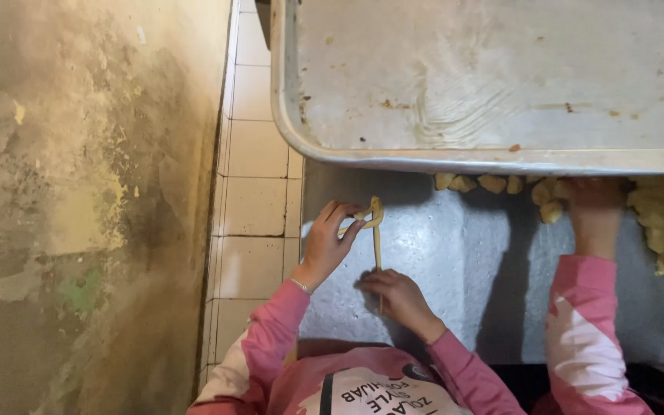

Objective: The person rolls pieces of dough into long strips and braids three strips together to form loaves, placing them onto a baking tray.

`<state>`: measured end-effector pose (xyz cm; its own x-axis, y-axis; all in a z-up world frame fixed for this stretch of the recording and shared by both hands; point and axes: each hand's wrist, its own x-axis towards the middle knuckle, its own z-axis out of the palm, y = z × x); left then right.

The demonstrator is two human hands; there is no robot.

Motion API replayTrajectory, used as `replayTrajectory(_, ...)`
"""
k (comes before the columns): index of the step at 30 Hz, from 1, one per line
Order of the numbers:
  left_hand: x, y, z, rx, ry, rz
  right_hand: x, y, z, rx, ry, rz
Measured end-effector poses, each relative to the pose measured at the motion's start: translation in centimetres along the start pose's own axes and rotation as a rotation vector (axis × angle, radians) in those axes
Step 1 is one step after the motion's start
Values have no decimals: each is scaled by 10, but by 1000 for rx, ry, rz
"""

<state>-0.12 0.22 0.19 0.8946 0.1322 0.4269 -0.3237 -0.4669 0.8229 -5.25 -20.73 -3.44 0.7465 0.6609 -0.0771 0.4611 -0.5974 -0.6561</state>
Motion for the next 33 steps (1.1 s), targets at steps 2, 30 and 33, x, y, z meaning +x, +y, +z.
replayTrajectory(2,-6,3,-3,-15,-2,-16,-32,28,15,-237,-121,-124)
replayTrajectory(30,-107,10,104,24,-228,-36,38,45,-57,700,687,190)
replayTrajectory(33,-95,21,105,83,-385,-81,39,39,-57,738,677,201)
